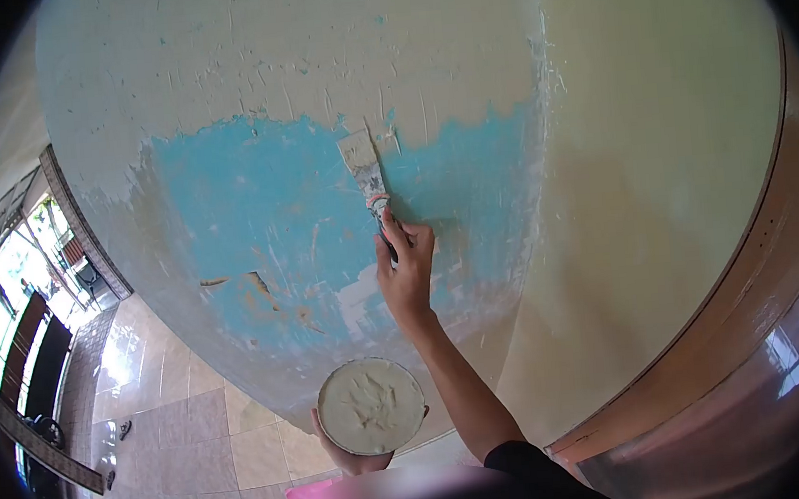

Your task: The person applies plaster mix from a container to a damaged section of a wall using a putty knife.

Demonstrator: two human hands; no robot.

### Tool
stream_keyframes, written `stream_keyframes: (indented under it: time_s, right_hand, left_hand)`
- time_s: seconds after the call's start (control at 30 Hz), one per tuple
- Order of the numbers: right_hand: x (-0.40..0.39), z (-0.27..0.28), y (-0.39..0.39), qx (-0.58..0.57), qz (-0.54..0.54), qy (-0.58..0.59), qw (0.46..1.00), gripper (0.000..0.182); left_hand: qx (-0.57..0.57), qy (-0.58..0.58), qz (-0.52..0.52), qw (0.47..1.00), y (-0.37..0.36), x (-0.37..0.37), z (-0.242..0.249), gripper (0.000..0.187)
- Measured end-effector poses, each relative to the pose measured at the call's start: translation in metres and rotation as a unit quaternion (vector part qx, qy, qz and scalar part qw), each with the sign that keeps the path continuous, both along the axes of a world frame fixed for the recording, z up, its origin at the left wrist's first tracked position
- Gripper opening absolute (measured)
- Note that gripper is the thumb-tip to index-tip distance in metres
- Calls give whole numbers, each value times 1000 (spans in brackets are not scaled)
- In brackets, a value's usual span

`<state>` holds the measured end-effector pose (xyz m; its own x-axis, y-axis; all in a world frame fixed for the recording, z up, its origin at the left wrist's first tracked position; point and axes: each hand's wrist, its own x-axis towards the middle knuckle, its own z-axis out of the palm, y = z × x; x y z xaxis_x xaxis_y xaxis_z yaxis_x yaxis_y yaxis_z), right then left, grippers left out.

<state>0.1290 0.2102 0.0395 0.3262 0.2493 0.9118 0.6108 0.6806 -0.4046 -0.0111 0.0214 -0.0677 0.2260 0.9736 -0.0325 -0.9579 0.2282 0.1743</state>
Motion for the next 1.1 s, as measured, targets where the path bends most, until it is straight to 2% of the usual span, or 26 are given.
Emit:
stream_keyframes:
  time_s: [0.2, 0.27, 0.3, 0.37, 0.43, 0.57, 0.63, 0.7, 0.77, 0.97, 1.1]
  right_hand:
    - [13, -38, -18, -45, 15, -32, 998, 47]
    - [15, -42, -23, -72, 54, 3, 996, 46]
    - [18, -35, -22, -70, 55, 2, 996, 46]
    - [25, -15, -21, 17, 10, -24, 1000, 46]
    - [30, 0, -12, 20, 18, -9, 1000, 47]
    - [39, 21, -3, 42, 24, -63, 997, 49]
    - [40, 13, 1, 39, 50, -27, 998, 49]
    - [41, 0, 5, 71, 126, 44, 989, 42]
    - [43, -15, -4, 38, 148, 106, 983, 40]
    - [52, -9, -10, -43, 96, 83, 991, 36]
    - [53, -2, -12, -37, 92, 97, 990, 36]
  left_hand:
    - [-1, 20, -20, 1000, -9, 0, 4, 80]
    - [6, -14, -8, 1000, -11, 0, 2, 81]
    - [9, -15, -7, 1000, -11, 0, 3, 81]
    - [5, -15, -13, 1000, -15, 1, 5, 81]
    - [9, -16, -12, 1000, -17, 1, 6, 81]
    - [4, -18, -2, 1000, -18, -1, -1, 82]
    - [-3, -28, -2, 1000, -19, -3, -2, 83]
    - [-10, -39, -1, 999, -20, -4, -1, 84]
    - [3, 21, 1, 1000, -22, -6, 1, 82]
    - [-8, 27, 9, 1000, -20, -5, 4, 84]
    - [17, 23, -9, 1000, -17, -1, 4, 84]
